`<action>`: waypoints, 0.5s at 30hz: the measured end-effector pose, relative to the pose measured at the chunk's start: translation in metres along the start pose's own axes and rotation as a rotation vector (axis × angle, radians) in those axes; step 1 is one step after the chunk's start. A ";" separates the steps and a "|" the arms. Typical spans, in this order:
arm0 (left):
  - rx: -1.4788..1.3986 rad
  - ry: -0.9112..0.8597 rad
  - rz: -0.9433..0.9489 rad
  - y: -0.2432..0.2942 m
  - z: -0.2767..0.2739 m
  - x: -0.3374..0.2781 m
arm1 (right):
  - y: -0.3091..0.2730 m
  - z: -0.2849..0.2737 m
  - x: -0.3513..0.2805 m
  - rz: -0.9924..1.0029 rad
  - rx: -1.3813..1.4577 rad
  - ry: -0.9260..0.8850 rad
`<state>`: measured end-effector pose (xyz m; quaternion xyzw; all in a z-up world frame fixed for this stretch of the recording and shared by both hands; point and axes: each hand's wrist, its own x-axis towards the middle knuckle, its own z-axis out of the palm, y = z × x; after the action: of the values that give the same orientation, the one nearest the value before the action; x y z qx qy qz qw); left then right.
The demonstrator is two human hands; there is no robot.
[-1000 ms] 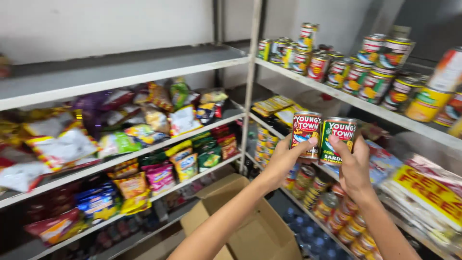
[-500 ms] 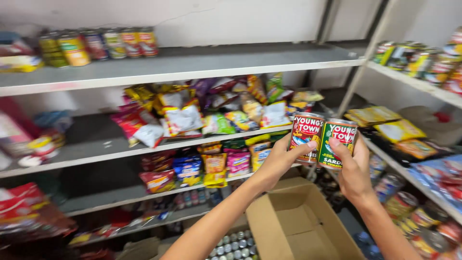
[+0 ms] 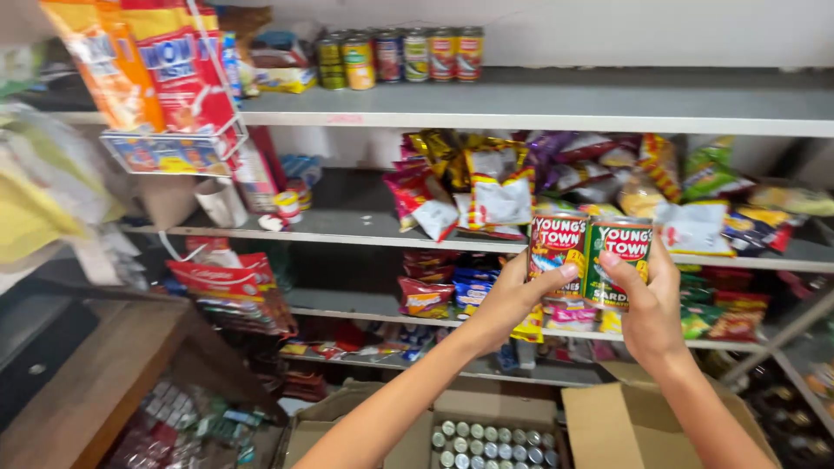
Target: Organize canned goods and snack items on grocery store shelves.
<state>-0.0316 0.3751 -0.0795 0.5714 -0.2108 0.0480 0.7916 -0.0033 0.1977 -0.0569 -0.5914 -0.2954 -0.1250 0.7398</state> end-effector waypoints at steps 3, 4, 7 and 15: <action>0.003 0.089 -0.009 0.016 -0.017 -0.014 | 0.008 0.031 0.009 0.060 0.098 -0.040; 0.009 0.108 -0.006 0.016 -0.024 -0.019 | 0.013 0.038 0.012 0.066 0.109 -0.056; 0.035 0.195 0.036 0.016 -0.039 -0.030 | 0.029 0.055 0.022 0.116 0.222 -0.147; 0.028 0.402 0.048 0.040 -0.057 -0.030 | 0.047 0.091 0.056 0.139 0.264 -0.313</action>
<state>-0.0552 0.4468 -0.0702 0.5561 -0.0615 0.1829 0.8084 0.0399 0.3059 -0.0504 -0.5207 -0.3787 0.0594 0.7628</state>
